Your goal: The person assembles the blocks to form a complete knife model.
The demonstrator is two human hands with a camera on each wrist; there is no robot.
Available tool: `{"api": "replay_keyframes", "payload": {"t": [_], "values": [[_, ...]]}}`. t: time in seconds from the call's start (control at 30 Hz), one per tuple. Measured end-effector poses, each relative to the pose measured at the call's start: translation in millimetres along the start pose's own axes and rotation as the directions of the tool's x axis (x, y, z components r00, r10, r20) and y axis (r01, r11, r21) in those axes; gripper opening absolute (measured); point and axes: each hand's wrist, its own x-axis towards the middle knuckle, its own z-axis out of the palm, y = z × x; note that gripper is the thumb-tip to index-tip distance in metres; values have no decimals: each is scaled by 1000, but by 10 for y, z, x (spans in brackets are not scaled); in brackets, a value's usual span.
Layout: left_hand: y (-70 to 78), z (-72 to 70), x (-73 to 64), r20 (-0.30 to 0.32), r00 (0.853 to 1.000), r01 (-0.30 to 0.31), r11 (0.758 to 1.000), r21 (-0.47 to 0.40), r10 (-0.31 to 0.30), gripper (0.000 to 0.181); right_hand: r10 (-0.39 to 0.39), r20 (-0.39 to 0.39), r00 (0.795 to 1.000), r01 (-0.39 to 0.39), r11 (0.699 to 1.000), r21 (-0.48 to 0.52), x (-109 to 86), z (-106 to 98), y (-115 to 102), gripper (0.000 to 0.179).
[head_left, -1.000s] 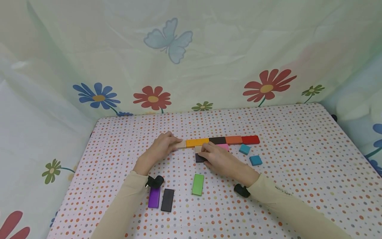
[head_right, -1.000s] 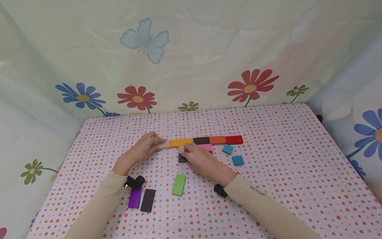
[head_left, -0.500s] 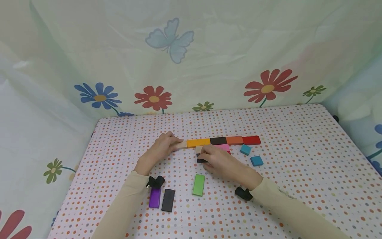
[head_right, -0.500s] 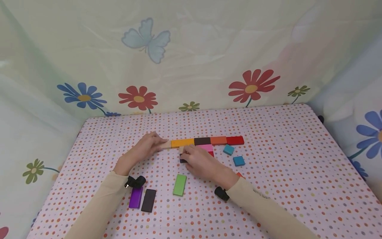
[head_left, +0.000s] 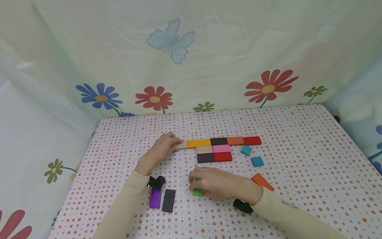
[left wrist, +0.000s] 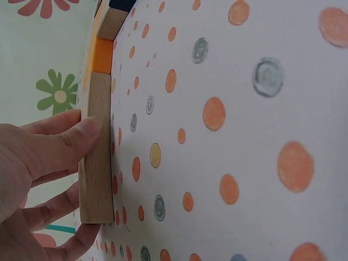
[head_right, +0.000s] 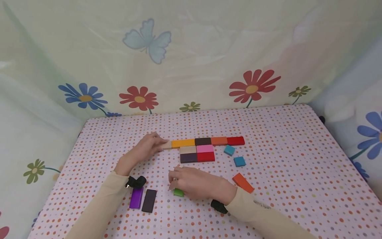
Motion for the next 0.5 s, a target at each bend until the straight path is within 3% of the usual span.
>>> {"api": "replay_keyframes", "payload": {"t": [0.23, 0.5], "values": [[4, -7, 0, 0, 1000, -2, 1000, -6, 2, 36, 16, 26, 1000, -18, 998, 54, -6, 41, 28, 20], [-2, 2, 4, 5, 1000, 7, 1000, -5, -7, 37, 3, 31, 1000, -5, 999, 42, 11, 61, 65, 22]]}}
